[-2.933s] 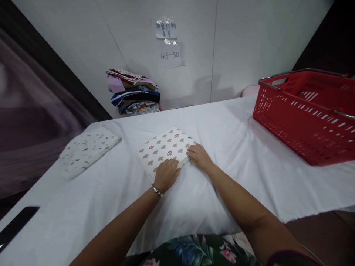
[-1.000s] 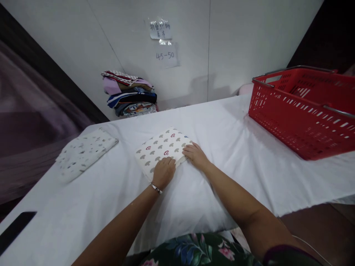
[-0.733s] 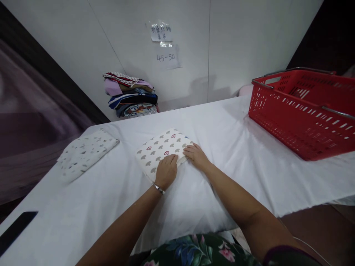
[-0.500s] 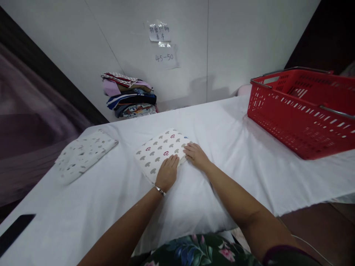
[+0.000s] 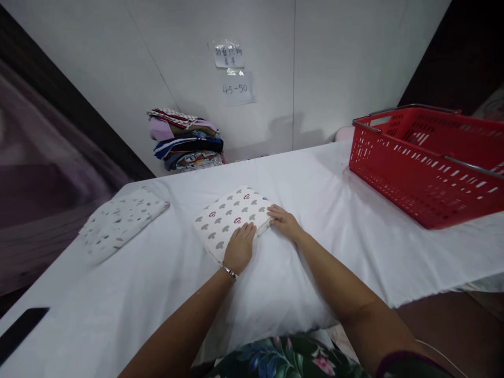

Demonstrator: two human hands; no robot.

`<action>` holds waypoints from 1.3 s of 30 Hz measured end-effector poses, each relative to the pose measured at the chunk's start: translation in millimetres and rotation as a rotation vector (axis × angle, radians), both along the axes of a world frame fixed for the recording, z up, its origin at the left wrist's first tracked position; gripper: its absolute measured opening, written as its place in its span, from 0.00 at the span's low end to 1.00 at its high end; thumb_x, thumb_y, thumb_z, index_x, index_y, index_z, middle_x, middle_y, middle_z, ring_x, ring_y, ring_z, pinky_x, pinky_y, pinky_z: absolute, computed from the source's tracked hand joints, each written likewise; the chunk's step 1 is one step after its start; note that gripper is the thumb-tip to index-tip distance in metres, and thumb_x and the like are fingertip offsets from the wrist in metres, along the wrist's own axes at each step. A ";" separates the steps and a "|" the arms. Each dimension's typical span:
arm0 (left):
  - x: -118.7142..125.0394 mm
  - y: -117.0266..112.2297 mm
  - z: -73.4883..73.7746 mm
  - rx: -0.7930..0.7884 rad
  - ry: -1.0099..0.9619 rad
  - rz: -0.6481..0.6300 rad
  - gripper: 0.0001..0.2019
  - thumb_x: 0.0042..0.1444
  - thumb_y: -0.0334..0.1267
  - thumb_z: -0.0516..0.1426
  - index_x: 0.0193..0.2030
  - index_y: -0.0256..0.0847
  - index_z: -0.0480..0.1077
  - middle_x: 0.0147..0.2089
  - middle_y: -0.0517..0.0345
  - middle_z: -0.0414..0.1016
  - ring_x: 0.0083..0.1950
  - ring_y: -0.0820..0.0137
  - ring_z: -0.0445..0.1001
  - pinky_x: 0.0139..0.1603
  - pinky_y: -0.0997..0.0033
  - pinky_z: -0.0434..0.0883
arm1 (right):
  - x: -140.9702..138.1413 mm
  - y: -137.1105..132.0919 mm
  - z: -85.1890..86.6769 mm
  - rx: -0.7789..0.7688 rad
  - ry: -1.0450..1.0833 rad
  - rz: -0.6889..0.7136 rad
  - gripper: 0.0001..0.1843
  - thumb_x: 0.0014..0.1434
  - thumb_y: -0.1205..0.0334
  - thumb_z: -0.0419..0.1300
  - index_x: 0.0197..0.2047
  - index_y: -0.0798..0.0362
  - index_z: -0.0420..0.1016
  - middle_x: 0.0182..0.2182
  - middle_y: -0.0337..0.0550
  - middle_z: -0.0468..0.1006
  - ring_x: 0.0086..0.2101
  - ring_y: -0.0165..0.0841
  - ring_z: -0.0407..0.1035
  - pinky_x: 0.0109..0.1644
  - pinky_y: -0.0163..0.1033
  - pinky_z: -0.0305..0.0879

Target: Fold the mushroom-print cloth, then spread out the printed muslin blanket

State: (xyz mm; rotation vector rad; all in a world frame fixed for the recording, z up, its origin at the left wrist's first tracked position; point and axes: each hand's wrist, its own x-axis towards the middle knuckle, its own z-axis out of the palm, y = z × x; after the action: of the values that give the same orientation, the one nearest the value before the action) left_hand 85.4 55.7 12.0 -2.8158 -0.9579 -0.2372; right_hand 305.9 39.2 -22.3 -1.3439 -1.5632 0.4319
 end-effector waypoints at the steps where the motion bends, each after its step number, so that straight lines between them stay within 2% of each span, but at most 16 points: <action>1: 0.2 -0.3 0.5 0.000 0.001 0.004 0.25 0.56 0.24 0.43 0.60 0.35 0.61 0.63 0.50 0.61 0.64 0.62 0.57 0.62 0.58 0.57 | 0.5 0.5 -0.5 -0.023 0.114 -0.036 0.16 0.56 0.62 0.56 0.48 0.50 0.75 0.53 0.45 0.71 0.56 0.38 0.61 0.58 0.49 0.60; 4: 0.8 -1.4 2.3 -0.007 -0.004 0.018 0.24 0.56 0.24 0.43 0.60 0.36 0.61 0.62 0.51 0.62 0.64 0.63 0.57 0.62 0.59 0.57 | 3.4 0.7 0.4 -0.125 0.381 -0.225 0.18 0.54 0.57 0.55 0.46 0.53 0.75 0.46 0.46 0.76 0.46 0.37 0.70 0.50 0.45 0.66; 6: 1.2 -1.9 2.8 -0.011 -0.011 0.030 0.24 0.57 0.25 0.43 0.59 0.36 0.62 0.62 0.52 0.62 0.64 0.63 0.57 0.62 0.59 0.57 | 5.9 -0.1 4.3 -0.205 0.431 -0.321 0.18 0.53 0.54 0.55 0.43 0.54 0.76 0.38 0.44 0.79 0.39 0.36 0.72 0.44 0.42 0.68; 11: 1.5 -2.1 1.1 -0.018 -0.017 0.045 0.24 0.57 0.25 0.43 0.60 0.36 0.61 0.63 0.52 0.61 0.64 0.64 0.57 0.63 0.60 0.56 | 7.2 3.0 27.6 -0.403 0.236 -0.382 0.22 0.52 0.43 0.53 0.27 0.54 0.75 0.24 0.39 0.75 0.27 0.31 0.68 0.30 0.34 0.61; 15: 1.1 -1.9 0.4 -0.026 -0.014 0.055 0.24 0.57 0.25 0.43 0.61 0.36 0.61 0.63 0.53 0.60 0.65 0.65 0.56 0.63 0.61 0.55 | 6.1 10.8 39.9 -0.519 0.098 -0.438 0.23 0.51 0.41 0.54 0.24 0.54 0.72 0.21 0.40 0.72 0.25 0.30 0.64 0.28 0.34 0.57; 20: 1.1 -2.4 0.4 -0.028 -0.027 0.055 0.25 0.56 0.24 0.43 0.61 0.36 0.60 0.63 0.53 0.60 0.65 0.65 0.55 0.64 0.61 0.55 | 10.8 4.2 25.7 -0.373 0.194 -0.295 0.15 0.52 0.50 0.55 0.36 0.52 0.74 0.26 0.36 0.73 0.28 0.29 0.66 0.33 0.33 0.60; 25: 2.6 -3.4 2.1 -0.042 -0.054 0.063 0.24 0.56 0.24 0.44 0.60 0.36 0.61 0.63 0.52 0.60 0.65 0.65 0.56 0.63 0.61 0.55 | 13.0 -5.6 13.5 -0.267 0.109 -0.200 0.17 0.50 0.57 0.59 0.44 0.49 0.74 0.34 0.37 0.73 0.31 0.28 0.65 0.38 0.35 0.62; 30: 2.9 -2.8 4.5 -0.075 -0.083 0.066 0.23 0.56 0.25 0.44 0.59 0.36 0.63 0.62 0.52 0.62 0.64 0.64 0.57 0.63 0.60 0.57 | 7.3 -1.2 20.6 -0.275 -0.002 -0.270 0.14 0.52 0.60 0.57 0.43 0.50 0.75 0.33 0.39 0.72 0.30 0.29 0.65 0.39 0.35 0.61; 34: 1.8 -2.1 5.8 -0.100 -0.135 0.053 0.21 0.59 0.29 0.44 0.58 0.35 0.62 0.61 0.52 0.63 0.63 0.64 0.58 0.63 0.60 0.57 | 1.2 0.1 28.6 -0.272 -0.078 -0.298 0.10 0.53 0.63 0.55 0.37 0.49 0.76 0.32 0.39 0.71 0.31 0.29 0.65 0.38 0.34 0.60; 39: 0.3 -1.0 7.2 -0.132 -0.202 0.045 0.19 0.60 0.34 0.45 0.57 0.35 0.63 0.60 0.50 0.65 0.63 0.64 0.59 0.62 0.59 0.58 | -5.2 -1.8 30.8 -0.216 -0.114 -0.337 0.09 0.56 0.63 0.52 0.36 0.50 0.73 0.34 0.38 0.71 0.33 0.29 0.65 0.38 0.33 0.59</action>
State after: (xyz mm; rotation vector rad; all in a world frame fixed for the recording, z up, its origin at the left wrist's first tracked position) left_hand 85.6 54.6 19.1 -2.9277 -1.1162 -0.4779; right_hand 300.7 37.4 8.5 -1.7898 -1.3727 0.3248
